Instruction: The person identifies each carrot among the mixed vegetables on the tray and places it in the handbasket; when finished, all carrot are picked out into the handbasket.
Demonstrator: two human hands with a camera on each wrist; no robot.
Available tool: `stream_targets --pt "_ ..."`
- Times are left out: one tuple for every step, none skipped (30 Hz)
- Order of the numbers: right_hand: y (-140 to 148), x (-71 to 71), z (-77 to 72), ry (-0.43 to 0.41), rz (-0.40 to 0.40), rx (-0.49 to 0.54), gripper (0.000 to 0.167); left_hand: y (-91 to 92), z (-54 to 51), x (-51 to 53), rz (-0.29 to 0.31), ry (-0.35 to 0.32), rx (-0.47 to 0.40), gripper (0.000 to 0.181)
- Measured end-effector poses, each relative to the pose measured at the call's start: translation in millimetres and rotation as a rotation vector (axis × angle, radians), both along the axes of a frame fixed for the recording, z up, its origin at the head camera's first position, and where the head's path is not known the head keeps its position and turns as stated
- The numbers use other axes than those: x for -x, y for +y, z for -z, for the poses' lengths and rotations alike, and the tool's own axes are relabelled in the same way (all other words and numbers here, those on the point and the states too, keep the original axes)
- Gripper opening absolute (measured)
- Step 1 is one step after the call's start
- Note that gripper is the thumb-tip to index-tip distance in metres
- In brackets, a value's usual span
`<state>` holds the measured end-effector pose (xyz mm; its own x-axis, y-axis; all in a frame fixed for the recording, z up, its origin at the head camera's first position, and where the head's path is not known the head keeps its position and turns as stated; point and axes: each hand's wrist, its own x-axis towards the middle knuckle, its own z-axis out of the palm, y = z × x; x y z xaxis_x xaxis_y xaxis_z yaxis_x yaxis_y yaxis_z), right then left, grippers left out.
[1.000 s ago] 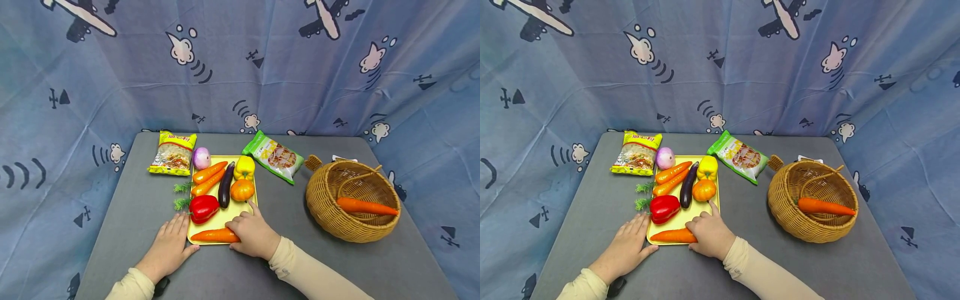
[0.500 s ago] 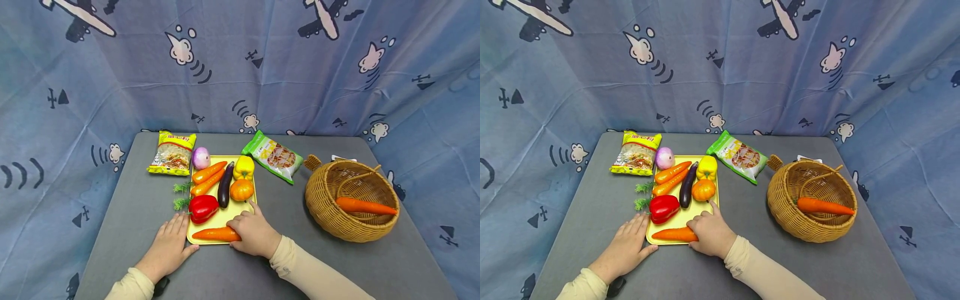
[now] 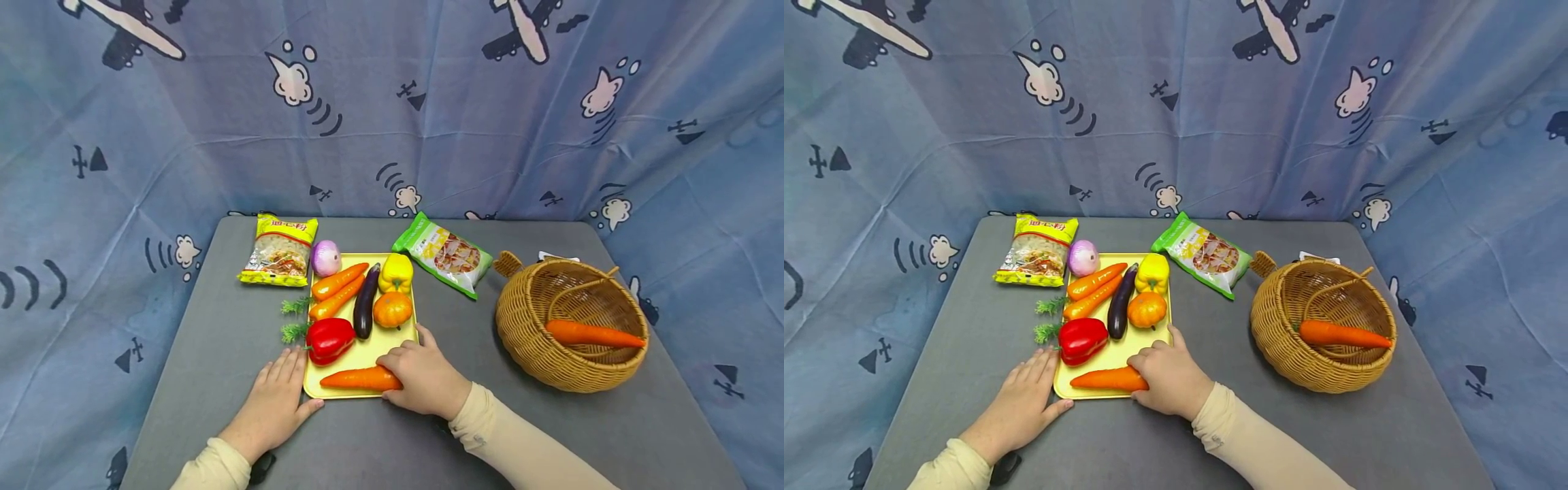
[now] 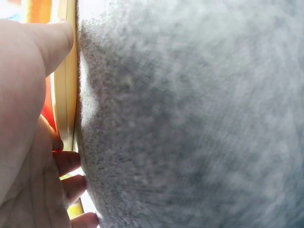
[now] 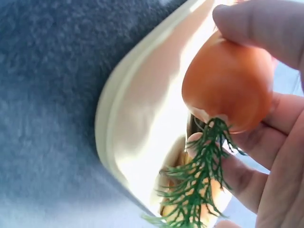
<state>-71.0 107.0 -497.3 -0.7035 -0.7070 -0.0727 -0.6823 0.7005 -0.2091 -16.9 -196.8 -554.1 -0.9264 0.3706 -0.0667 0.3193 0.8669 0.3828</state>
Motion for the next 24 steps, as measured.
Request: stream_targets --pt "2 -0.2 -1.0 -0.001 0.002 0.002 0.046 0.3 -0.9 -0.3 -0.001 -0.008 0.001 0.099" --pt "3 -0.5 -2.5 -0.005 0.003 0.005 0.046 0.3 -0.9 -0.4 -0.002 -0.010 0.001 0.099" --pt "5 -0.6 -3.9 -0.009 0.005 0.007 0.046 0.3 -1.3 -0.4 -0.003 -0.015 0.003 0.098" --pt "6 -0.9 -5.5 -0.015 0.007 0.012 0.046 0.6 -3.3 -0.4 -0.005 -0.028 0.008 0.097" --pt "8 -1.2 -7.0 -0.019 0.009 0.016 0.046 0.7 -5.0 -0.2 -0.007 -0.039 0.011 0.096" --pt "9 -1.3 -8.1 -0.021 0.012 0.019 0.045 0.7 -6.0 -0.1 -0.009 -0.048 0.018 0.096" --pt "11 -1.6 -9.2 -0.022 0.016 0.019 0.045 0.8 -7.3 0.2 -0.011 -0.060 0.029 0.095" --pt "13 -1.9 -10.4 -0.022 0.020 0.022 0.045 0.9 -8.9 0.4 -0.014 -0.072 0.033 0.095" --pt "14 -2.2 -11.4 -0.018 0.023 0.023 0.046 1.0 -10.3 0.7 -0.014 -0.083 0.043 0.094" --pt "16 -2.7 -12.4 -0.017 0.028 0.027 0.046 1.2 -11.4 0.9 -0.015 -0.091 0.051 0.094" --pt "18 -3.0 -13.3 -0.016 0.032 0.031 0.046 1.3 -12.5 0.9 -0.016 -0.101 0.060 0.095" --pt "20 -3.3 -14.9 -0.015 0.036 0.037 0.046 1.4 -13.0 0.9 -0.016 -0.105 0.065 0.095" --pt "21 -3.7 -16.3 -0.016 0.038 0.045 0.046 1.5 -13.4 1.0 -0.014 -0.107 0.067 0.095" --pt "23 -4.0 -17.8 -0.016 0.041 0.054 0.047 1.6 -13.5 1.0 -0.013 -0.107 0.067 0.095" --pt "26 -4.2 -19.4 -0.014 0.042 0.063 0.047 1.9 -13.6 1.0 -0.012 -0.105 0.070 0.095" --pt "28 -4.4 -20.9 -0.014 0.045 0.072 0.047 1.9 -12.9 1.1 -0.010 -0.099 0.064 0.095" --pt "31 -4.4 -22.5 -0.009 0.047 0.080 0.048 2.1 -13.0 1.1 -0.009 -0.096 0.061 0.095" --pt "33 -4.4 -24.2 -0.001 0.049 0.086 0.048 2.2 -12.4 1.1 -0.007 -0.090 0.056 0.095" --pt "36 -4.5 -25.5 0.007 0.053 0.090 0.049 2.2 -11.3 1.3 -0.006 -0.086 0.052 0.095" --pt "38 -4.5 -27.2 0.015 0.058 0.098 0.049 2.4 -10.8 1.3 -0.005 -0.086 0.052 0.095" --pt "41 -4.4 -28.7 0.021 0.062 0.107 0.049 2.7 -10.3 1.2 -0.005 -0.087 0.055 0.095" --pt "43 -4.3 -30.6 0.027 0.068 0.115 0.049 2.7 -10.0 1.8 -0.005 -0.086 0.056 0.095" --pt "46 -4.2 -32.8 0.033 0.075 0.122 0.049 2.9 -10.4 2.2 -0.005 -0.092 0.059 0.095" --pt "48 -4.1 -34.8 0.037 0.082 0.130 0.050 3.0 -10.1 2.6 -0.006 -0.094 0.060 0.095"
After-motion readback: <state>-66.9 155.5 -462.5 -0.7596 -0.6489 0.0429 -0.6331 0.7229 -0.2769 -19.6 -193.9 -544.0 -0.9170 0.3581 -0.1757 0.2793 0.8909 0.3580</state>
